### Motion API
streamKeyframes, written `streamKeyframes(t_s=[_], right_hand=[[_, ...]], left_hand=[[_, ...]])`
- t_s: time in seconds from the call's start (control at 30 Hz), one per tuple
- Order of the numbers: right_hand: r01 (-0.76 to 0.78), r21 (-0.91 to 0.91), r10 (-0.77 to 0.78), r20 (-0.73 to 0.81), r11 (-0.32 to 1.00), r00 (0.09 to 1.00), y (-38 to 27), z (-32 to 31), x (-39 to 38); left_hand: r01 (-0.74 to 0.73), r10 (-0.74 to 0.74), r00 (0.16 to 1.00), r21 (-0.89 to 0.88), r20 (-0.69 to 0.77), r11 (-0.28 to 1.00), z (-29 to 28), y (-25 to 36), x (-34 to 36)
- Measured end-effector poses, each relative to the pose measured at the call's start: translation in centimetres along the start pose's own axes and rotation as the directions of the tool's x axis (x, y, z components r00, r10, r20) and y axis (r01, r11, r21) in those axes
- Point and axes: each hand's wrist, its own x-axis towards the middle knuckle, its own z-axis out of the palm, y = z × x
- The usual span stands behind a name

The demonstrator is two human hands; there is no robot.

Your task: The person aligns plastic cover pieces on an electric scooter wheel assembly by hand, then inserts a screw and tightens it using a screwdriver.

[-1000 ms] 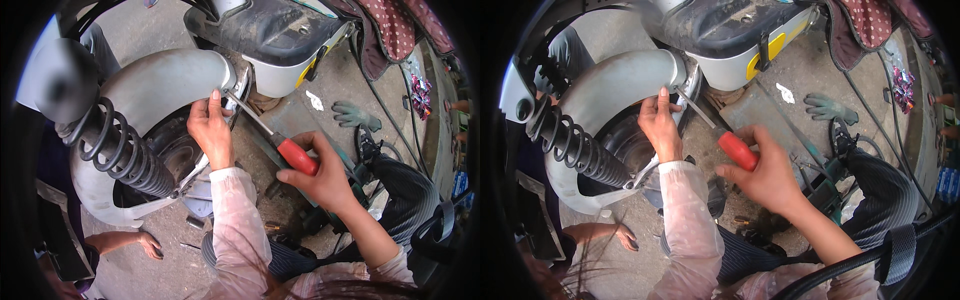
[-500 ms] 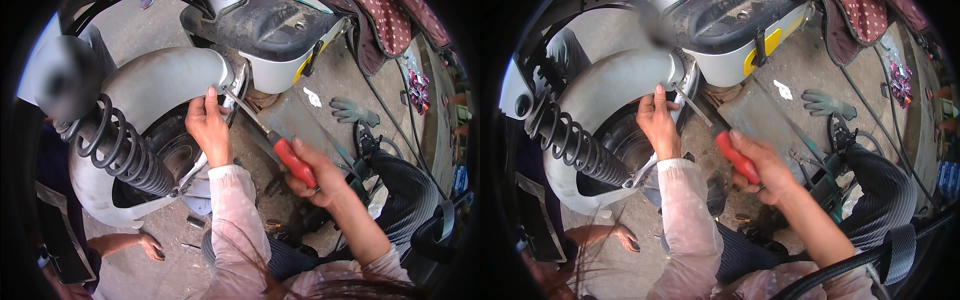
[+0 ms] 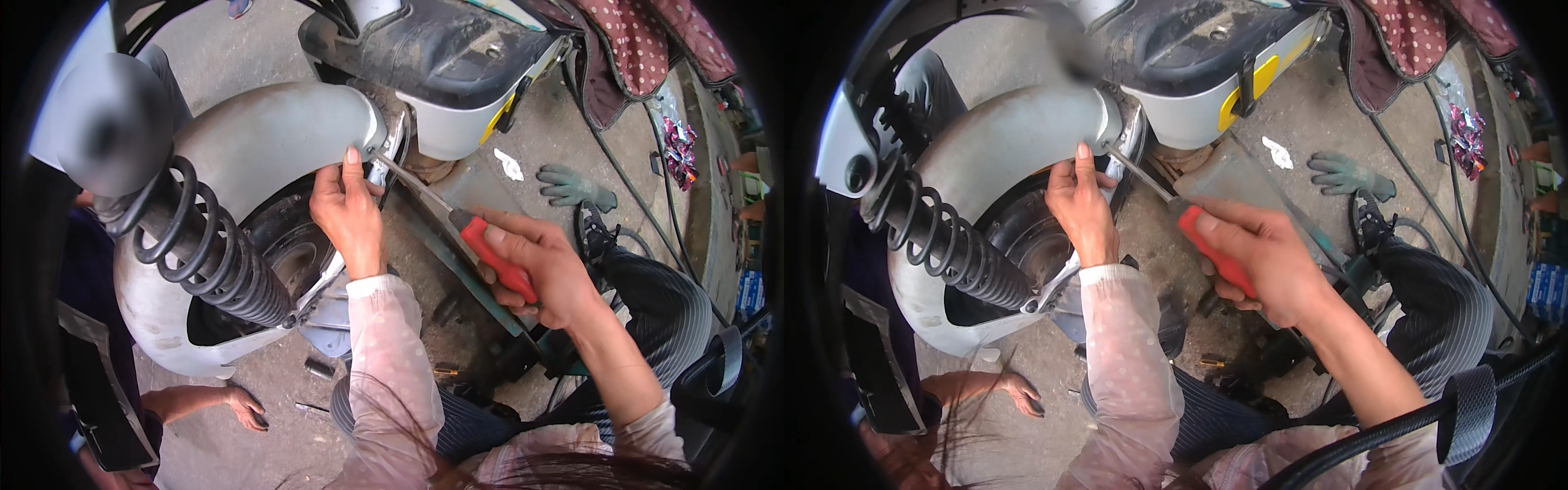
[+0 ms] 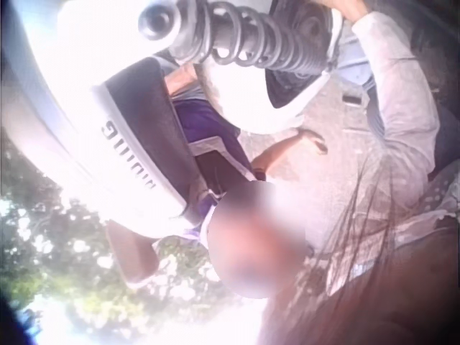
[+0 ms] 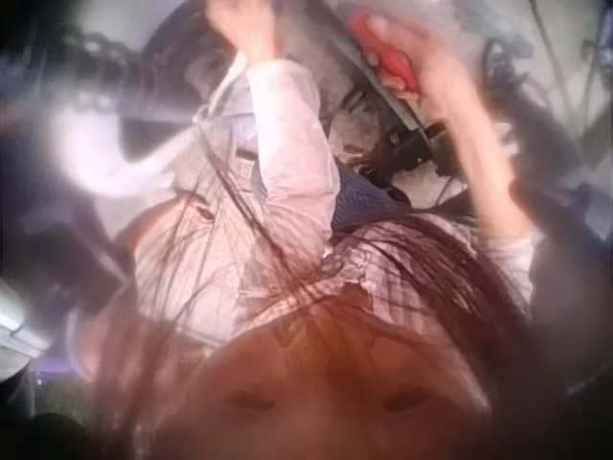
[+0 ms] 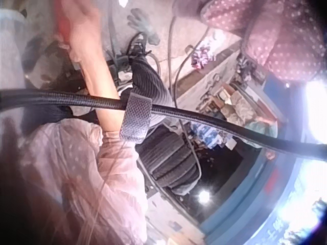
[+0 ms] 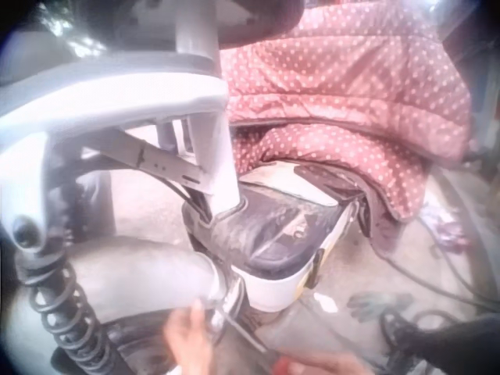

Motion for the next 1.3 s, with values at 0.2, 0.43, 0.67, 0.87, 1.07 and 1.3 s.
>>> streamKeyframes(t_s=[0.2,0.43,0.67,0.87,1.07,1.3], right_hand=[[-0.483,0.591,0.403,0.273,0.646,0.874,0.0,0.5,-0.5],[0.297,-0.891,-0.418,0.139,0.342,0.898,-0.7,1.3,-0.9],[0.007,-0.371,0.016,0.059,0.928,0.998,-0.3,1.0,-0.3],[-0.559,0.605,0.418,0.374,0.567,0.828,1.2,0.0,-0.3],[0.201,-0.326,-0.186,0.076,0.924,0.980,0.5,0.4,0.0],[0.236,-0.960,-0.210,0.202,0.153,0.957,-1.0,1.3,-0.6]], left_hand=[[0.037,-0.037,0.999,-0.057,0.006,0.998,-0.1,-0.3,0.1],[0.088,-0.088,0.996,-0.019,0.029,0.996,-0.5,-0.2,0.2],[0.050,-0.050,0.999,-0.028,0.009,0.998,-0.5,0.0,0.0],[0.051,-0.051,0.999,-0.046,-0.007,0.998,0.4,0.0,-0.2],[0.045,-0.045,0.999,-0.062,-0.006,0.997,-0.4,-0.4,0.2],[0.082,-0.082,0.997,-0.073,-0.003,0.994,-0.2,0.1,0.1]])
